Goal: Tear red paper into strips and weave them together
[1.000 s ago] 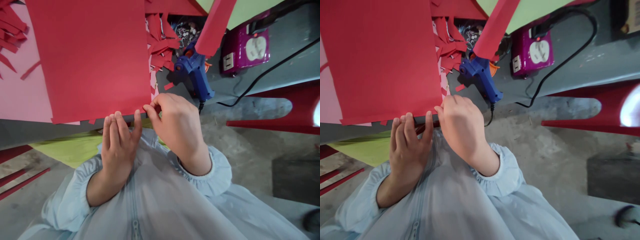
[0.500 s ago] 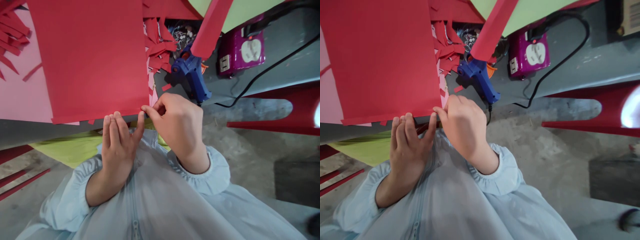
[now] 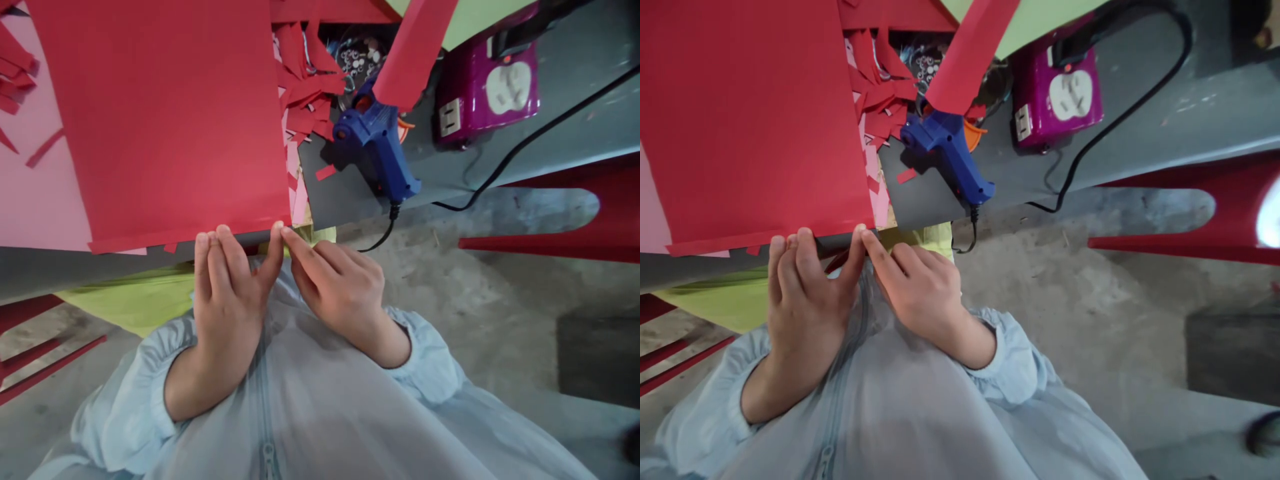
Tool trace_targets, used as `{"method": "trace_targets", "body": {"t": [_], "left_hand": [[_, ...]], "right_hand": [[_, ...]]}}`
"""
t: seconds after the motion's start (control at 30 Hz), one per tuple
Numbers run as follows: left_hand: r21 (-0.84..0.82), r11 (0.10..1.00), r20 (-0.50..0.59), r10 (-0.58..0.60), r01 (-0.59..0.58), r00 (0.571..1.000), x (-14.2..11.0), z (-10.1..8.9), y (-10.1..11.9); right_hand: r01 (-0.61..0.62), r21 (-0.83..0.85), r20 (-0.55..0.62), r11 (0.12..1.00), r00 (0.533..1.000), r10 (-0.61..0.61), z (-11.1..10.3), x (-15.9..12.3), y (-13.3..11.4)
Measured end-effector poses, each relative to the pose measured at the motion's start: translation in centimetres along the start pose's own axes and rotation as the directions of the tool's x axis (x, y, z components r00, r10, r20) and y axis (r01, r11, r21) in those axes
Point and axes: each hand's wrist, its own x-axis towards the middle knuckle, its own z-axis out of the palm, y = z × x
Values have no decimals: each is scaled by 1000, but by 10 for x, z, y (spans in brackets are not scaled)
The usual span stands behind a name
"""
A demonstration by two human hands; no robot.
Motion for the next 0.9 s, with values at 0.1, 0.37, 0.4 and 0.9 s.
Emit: {"method": "trace_targets", "body": {"t": [0.1, 0.37, 0.4, 0.9], "left_hand": [[-84, 995, 25, -49, 51, 998, 0, 0, 1], [-13, 998, 1, -59, 59, 998, 3, 1, 6], [-1, 998, -3, -59, 59, 998, 4, 0, 7], [-63, 994, 25, -92, 94, 995, -1, -3, -2]], "right_hand": [[7, 7, -3, 1000, 1000, -7, 1, -2, 0], [-5, 56, -23, 998, 1000, 6, 0, -6, 1], [-10, 60, -14, 998, 1000, 11, 0, -7, 2], [-9, 112, -39, 994, 999, 13, -1, -4, 3]]}}
